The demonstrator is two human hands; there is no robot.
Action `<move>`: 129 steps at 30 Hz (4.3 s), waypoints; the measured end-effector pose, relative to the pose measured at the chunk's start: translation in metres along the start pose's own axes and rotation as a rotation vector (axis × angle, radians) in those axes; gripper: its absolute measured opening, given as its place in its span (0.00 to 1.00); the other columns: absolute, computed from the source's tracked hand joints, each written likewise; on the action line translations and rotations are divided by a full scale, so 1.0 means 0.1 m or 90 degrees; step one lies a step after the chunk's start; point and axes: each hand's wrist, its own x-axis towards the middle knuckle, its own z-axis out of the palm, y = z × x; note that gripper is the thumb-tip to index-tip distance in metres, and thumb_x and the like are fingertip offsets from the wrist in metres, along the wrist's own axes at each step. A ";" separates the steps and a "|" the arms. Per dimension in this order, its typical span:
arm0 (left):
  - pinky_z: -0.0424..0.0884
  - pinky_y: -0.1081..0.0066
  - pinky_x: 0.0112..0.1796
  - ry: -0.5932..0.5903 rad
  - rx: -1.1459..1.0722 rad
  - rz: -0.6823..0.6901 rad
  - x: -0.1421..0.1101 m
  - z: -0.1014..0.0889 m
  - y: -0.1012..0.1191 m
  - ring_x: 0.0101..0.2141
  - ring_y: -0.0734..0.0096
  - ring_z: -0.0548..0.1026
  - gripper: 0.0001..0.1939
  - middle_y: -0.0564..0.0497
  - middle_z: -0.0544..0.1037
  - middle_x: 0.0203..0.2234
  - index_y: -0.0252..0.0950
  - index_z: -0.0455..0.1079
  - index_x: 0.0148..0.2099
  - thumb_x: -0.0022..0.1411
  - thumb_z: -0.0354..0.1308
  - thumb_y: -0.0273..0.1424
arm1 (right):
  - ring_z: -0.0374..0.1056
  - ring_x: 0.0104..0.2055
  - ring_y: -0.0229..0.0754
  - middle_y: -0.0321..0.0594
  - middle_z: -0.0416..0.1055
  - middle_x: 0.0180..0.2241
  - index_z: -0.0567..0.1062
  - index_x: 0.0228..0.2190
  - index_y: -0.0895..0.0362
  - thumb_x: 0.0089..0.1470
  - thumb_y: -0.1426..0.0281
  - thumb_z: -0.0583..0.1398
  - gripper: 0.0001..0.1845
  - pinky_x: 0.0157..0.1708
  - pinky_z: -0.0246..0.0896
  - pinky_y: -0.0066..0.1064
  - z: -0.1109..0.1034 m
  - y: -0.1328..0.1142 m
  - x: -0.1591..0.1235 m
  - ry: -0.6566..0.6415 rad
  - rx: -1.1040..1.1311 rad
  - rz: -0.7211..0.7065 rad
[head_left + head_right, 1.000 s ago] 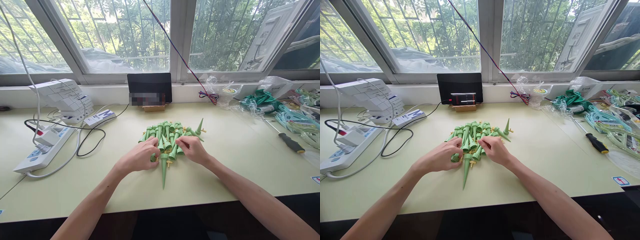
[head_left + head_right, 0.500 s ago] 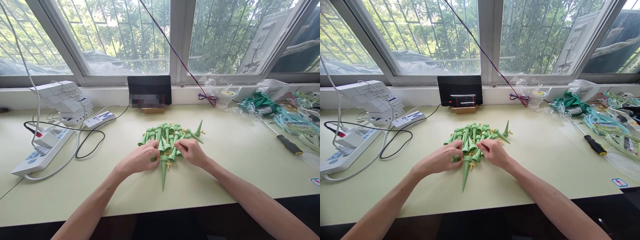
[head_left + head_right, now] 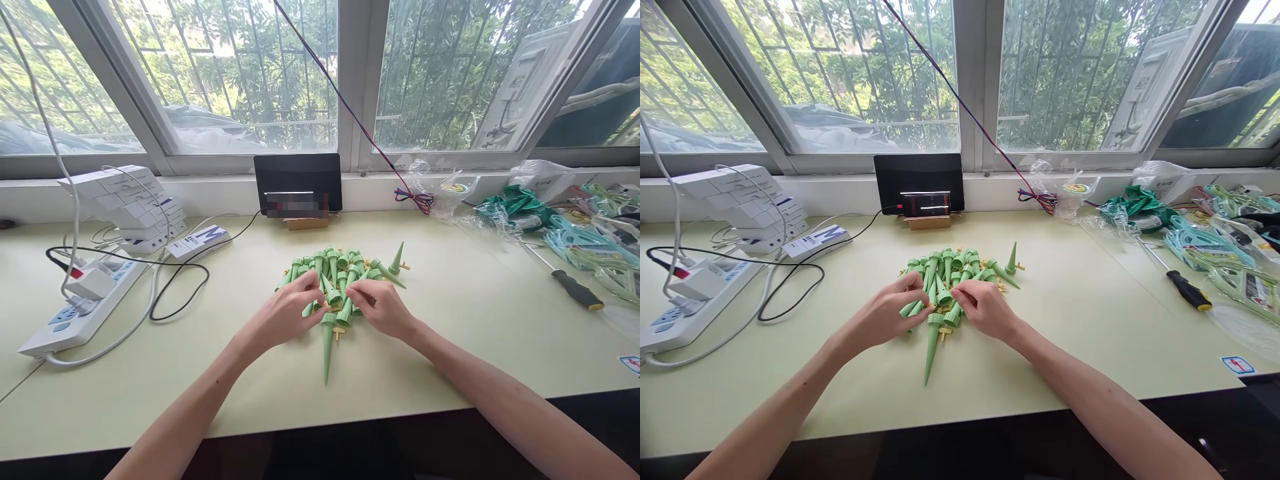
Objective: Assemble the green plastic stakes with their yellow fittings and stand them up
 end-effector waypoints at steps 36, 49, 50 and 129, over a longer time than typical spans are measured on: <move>0.66 0.77 0.29 0.216 -0.156 0.086 0.02 0.38 0.04 0.27 0.78 0.67 0.02 0.52 0.72 0.32 0.37 0.67 0.40 0.66 0.57 0.27 | 0.68 0.24 0.36 0.38 0.74 0.30 0.72 0.39 0.56 0.64 0.65 0.54 0.09 0.25 0.63 0.27 0.09 -0.17 -0.06 -0.063 0.207 0.055; 0.64 0.78 0.27 0.203 -0.178 0.075 0.03 0.36 0.08 0.25 0.79 0.66 0.05 0.53 0.73 0.31 0.38 0.70 0.44 0.66 0.57 0.26 | 0.66 0.23 0.34 0.36 0.71 0.28 0.73 0.37 0.56 0.61 0.62 0.59 0.10 0.25 0.64 0.27 0.07 -0.17 -0.04 -0.017 0.263 0.114; 0.64 0.78 0.27 0.207 -0.178 0.071 0.03 0.35 0.08 0.25 0.79 0.66 0.05 0.53 0.73 0.32 0.38 0.70 0.44 0.66 0.57 0.26 | 0.66 0.23 0.34 0.35 0.71 0.28 0.73 0.37 0.56 0.60 0.62 0.59 0.10 0.25 0.64 0.27 0.07 -0.17 -0.04 -0.007 0.264 0.117; 0.72 0.73 0.33 0.061 -0.335 -0.091 0.05 0.21 0.06 0.33 0.74 0.71 0.07 0.50 0.72 0.40 0.39 0.64 0.42 0.70 0.48 0.35 | 0.63 0.24 0.36 0.36 0.67 0.26 0.72 0.35 0.56 0.63 0.59 0.55 0.14 0.25 0.62 0.28 0.03 -0.12 -0.01 0.087 0.166 0.121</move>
